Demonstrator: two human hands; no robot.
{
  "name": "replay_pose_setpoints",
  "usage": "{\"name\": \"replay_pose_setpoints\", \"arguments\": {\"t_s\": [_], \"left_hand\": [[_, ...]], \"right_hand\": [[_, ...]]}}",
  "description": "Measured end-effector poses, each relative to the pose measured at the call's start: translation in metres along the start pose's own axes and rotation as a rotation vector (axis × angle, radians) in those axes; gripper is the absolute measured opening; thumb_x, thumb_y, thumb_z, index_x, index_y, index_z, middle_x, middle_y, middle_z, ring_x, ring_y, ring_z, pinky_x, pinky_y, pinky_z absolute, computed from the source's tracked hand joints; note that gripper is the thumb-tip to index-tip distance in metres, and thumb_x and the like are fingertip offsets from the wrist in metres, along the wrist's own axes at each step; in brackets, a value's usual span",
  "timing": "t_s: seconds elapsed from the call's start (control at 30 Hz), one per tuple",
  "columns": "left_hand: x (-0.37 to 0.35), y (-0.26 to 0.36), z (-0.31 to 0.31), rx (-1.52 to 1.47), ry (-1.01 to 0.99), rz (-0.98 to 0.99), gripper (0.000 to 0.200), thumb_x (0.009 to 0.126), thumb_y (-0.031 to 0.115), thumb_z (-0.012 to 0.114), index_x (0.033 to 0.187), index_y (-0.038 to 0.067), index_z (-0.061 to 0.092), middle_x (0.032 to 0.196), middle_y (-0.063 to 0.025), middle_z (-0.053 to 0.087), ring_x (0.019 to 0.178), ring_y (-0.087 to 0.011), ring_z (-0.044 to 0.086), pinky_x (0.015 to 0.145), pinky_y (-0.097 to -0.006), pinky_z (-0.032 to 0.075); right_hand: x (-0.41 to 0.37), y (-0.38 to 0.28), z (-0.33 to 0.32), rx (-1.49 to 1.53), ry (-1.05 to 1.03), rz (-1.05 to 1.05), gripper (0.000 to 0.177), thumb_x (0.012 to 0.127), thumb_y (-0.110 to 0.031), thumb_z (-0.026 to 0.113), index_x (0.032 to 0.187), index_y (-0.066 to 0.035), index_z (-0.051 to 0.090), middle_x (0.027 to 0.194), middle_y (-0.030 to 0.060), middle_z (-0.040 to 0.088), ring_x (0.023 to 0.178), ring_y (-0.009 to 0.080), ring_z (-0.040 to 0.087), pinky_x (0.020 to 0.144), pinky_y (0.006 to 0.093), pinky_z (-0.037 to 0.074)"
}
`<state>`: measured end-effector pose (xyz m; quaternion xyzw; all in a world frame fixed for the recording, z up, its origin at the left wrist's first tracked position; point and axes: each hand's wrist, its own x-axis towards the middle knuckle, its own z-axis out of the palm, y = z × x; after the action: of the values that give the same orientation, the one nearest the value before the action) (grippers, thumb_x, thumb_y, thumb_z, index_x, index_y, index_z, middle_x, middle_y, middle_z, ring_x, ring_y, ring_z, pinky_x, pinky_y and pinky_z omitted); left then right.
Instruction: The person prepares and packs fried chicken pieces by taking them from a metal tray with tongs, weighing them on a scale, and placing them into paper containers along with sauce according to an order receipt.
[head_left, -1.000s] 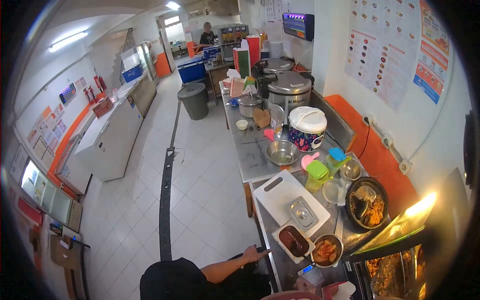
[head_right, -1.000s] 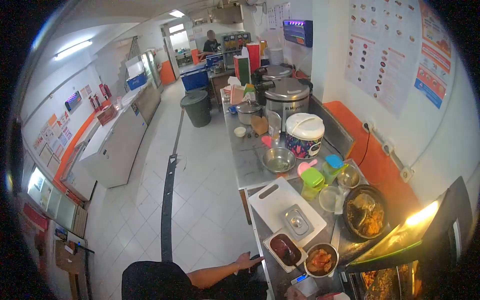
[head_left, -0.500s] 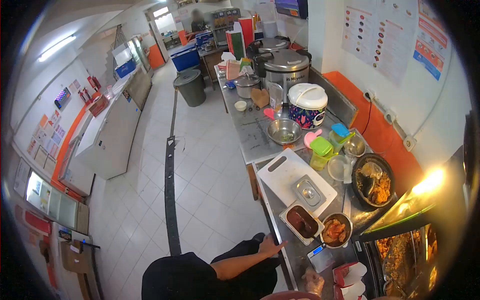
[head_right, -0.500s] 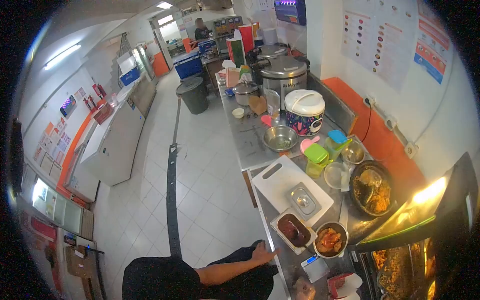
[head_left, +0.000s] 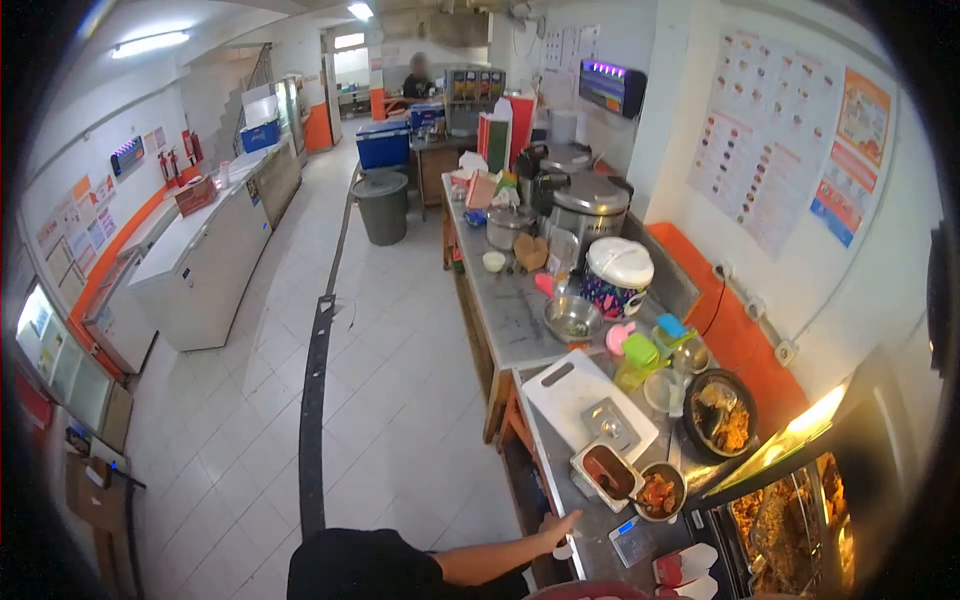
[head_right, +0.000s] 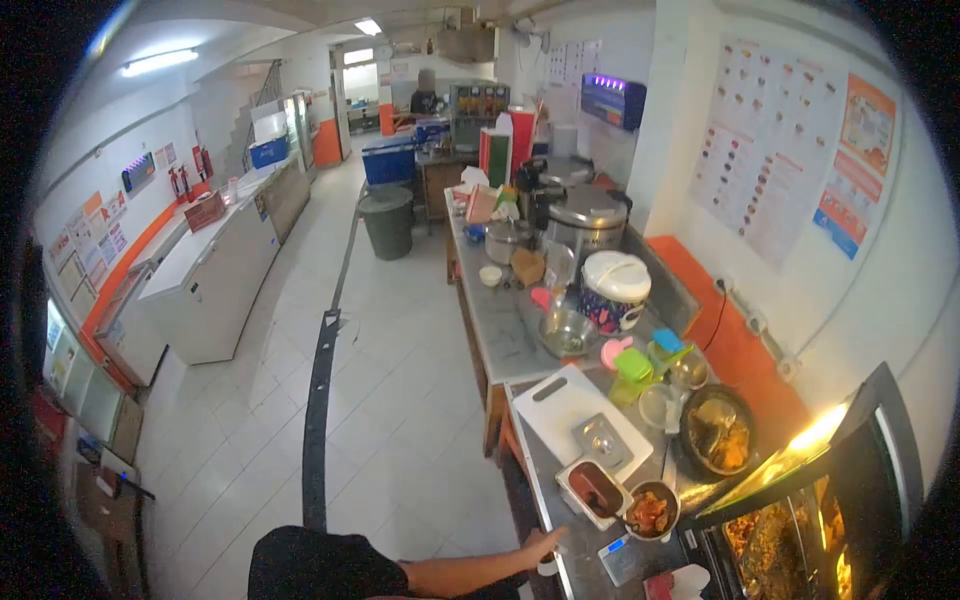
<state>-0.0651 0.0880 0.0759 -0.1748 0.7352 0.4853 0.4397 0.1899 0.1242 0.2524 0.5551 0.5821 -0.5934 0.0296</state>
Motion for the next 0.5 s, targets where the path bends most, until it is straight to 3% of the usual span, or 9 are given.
{"name": "replay_pose_setpoints", "arguments": {"t_s": [0.07,0.1,0.2,0.27,0.33,0.43,0.5], "left_hand": [[-0.007,0.006,-0.013,-0.109,-0.173,-0.051,0.087,0.070,0.067,0.072,0.113,-0.008,0.062,0.110,-0.0222,0.068,0.113,-0.0329,0.064,0.095,-0.0407,0.049],[-0.013,0.000,-0.019,-0.148,-0.163,-0.028,0.078,0.071,0.066,0.071,0.099,-0.007,0.068,0.109,-0.0220,0.069,0.106,-0.0325,0.066,0.091,-0.0421,0.050],[-0.038,-0.002,-0.040,-0.107,-0.160,-0.066,0.075,0.073,0.064,0.070,0.099,-0.007,0.068,0.105,-0.0226,0.070,0.101,-0.0321,0.067,0.088,-0.0457,0.051],[-0.033,-0.006,-0.041,-0.159,-0.302,-0.097,0.086,0.080,0.061,0.066,0.125,-0.011,0.056,0.103,-0.0230,0.071,0.100,-0.0324,0.067,0.089,-0.0530,0.050],[-0.012,-0.012,-0.026,-0.140,-0.351,-0.146,0.089,0.082,0.061,0.064,0.137,-0.007,0.048,0.110,-0.0219,0.070,0.112,-0.0330,0.062,0.095,-0.0520,0.047],[0.044,-0.033,0.020,-0.330,-0.349,-0.145,0.075,0.085,0.058,0.062,0.134,0.002,0.054,0.110,-0.0177,0.071,0.123,-0.0318,0.055,0.099,-0.0540,0.044],[0.010,-0.009,0.007,-0.616,-0.553,-0.185,0.067,0.084,0.058,0.063,0.128,0.008,0.059,0.110,-0.0141,0.070,0.121,-0.0310,0.055,0.097,-0.0530,0.045]], "right_hand": [[-0.008,0.000,0.008,-0.015,0.026,-0.041,0.045,0.094,-0.040,0.067,0.119,-0.003,0.067,0.111,0.0117,0.070,0.106,0.0231,0.064,0.094,0.0370,0.048],[-0.015,0.003,0.011,-0.020,0.039,-0.043,0.045,0.094,-0.040,0.067,0.118,-0.003,0.067,0.110,0.0116,0.070,0.105,0.0230,0.064,0.093,0.0369,0.048],[-0.038,0.005,0.019,-0.020,0.081,-0.050,0.044,0.094,-0.040,0.068,0.117,-0.002,0.067,0.108,0.0113,0.070,0.103,0.0226,0.063,0.092,0.0365,0.049],[-0.051,0.008,0.022,-0.017,0.103,-0.045,0.043,0.094,-0.039,0.068,0.116,-0.002,0.068,0.107,0.0111,0.070,0.101,0.0224,0.063,0.091,0.0363,0.049],[-0.059,0.010,0.025,-0.015,0.118,-0.036,0.043,0.094,-0.039,0.068,0.115,-0.002,0.068,0.105,0.0109,0.070,0.099,0.0222,0.063,0.090,0.0360,0.049],[-0.069,0.012,0.026,-0.016,0.149,-0.022,0.042,0.093,-0.039,0.069,0.114,-0.002,0.069,0.103,0.0106,0.069,0.097,0.0218,0.063,0.089,0.0357,0.049],[-0.074,0.014,0.024,-0.023,0.176,-0.011,0.042,0.093,-0.039,0.069,0.113,-0.002,0.069,0.102,0.0104,0.069,0.095,0.0216,0.063,0.088,0.0354,0.049]]}}
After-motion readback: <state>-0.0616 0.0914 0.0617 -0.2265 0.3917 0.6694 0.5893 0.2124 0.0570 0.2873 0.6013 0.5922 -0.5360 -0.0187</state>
